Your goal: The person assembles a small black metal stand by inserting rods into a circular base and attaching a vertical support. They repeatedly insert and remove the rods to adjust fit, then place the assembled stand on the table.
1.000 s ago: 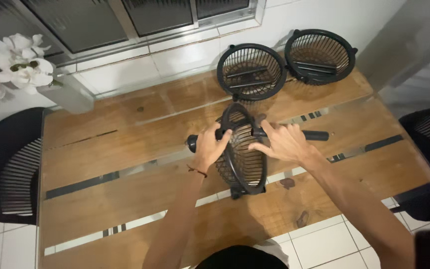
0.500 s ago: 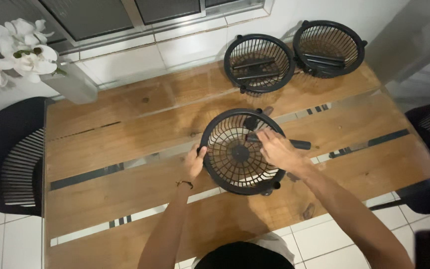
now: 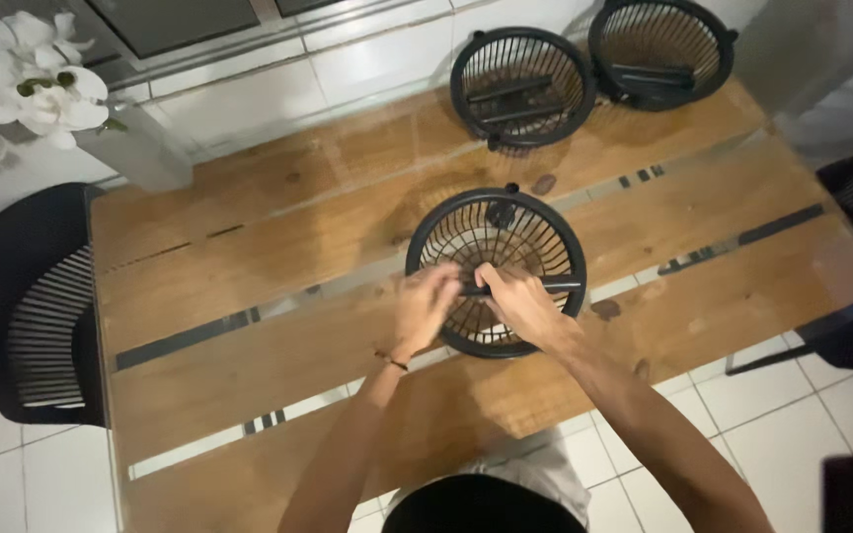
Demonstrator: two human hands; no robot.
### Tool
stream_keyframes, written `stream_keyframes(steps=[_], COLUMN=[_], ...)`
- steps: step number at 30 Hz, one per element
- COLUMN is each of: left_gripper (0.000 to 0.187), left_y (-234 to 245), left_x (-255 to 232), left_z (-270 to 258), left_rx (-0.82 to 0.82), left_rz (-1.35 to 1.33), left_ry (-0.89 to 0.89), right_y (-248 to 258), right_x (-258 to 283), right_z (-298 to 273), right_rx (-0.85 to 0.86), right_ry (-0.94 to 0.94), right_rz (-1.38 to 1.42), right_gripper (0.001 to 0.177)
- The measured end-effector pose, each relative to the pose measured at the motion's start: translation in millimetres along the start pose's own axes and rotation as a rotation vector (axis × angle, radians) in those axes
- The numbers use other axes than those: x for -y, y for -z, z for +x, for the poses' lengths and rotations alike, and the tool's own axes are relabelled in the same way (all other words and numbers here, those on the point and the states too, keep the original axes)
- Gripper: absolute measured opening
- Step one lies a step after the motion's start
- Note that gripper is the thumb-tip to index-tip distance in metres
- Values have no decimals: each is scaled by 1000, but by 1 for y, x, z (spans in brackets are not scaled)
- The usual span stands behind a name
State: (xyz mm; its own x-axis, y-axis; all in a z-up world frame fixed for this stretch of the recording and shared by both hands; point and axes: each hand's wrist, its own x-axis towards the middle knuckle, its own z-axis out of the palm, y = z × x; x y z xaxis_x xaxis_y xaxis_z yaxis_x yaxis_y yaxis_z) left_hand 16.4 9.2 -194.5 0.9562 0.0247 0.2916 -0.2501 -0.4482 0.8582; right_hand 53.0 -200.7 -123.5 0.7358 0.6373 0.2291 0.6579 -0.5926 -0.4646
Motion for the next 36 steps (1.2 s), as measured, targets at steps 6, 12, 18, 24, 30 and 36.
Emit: stream_keyframes(steps=[6, 12, 18, 24, 30, 36], left_gripper=[27, 33, 29, 23, 37, 49], left_y=[27, 29, 8, -22, -78, -122], left_x=[-41, -17, -18, -25, 6, 52], left_z=[12, 11, 34, 88, 167, 257], left_rx=[121, 72, 25, -163, -274, -51], left_rz=[271, 79, -2, 18, -108, 151], left_ry=[-57, 14, -10, 153, 187, 548], right_y=[19, 42, 45, 53, 63, 48], right_x=[10, -9, -28, -76, -166, -279], right_z=[6, -5, -13, 0, 52, 121], right_rx=[-68, -289, -370, -578, -617, -578], right_ry=[67, 163, -40, -341, -345, -570], right_rz=[0, -261, -90, 90, 58, 298], right_gripper=[36, 36, 35, 35, 34, 34])
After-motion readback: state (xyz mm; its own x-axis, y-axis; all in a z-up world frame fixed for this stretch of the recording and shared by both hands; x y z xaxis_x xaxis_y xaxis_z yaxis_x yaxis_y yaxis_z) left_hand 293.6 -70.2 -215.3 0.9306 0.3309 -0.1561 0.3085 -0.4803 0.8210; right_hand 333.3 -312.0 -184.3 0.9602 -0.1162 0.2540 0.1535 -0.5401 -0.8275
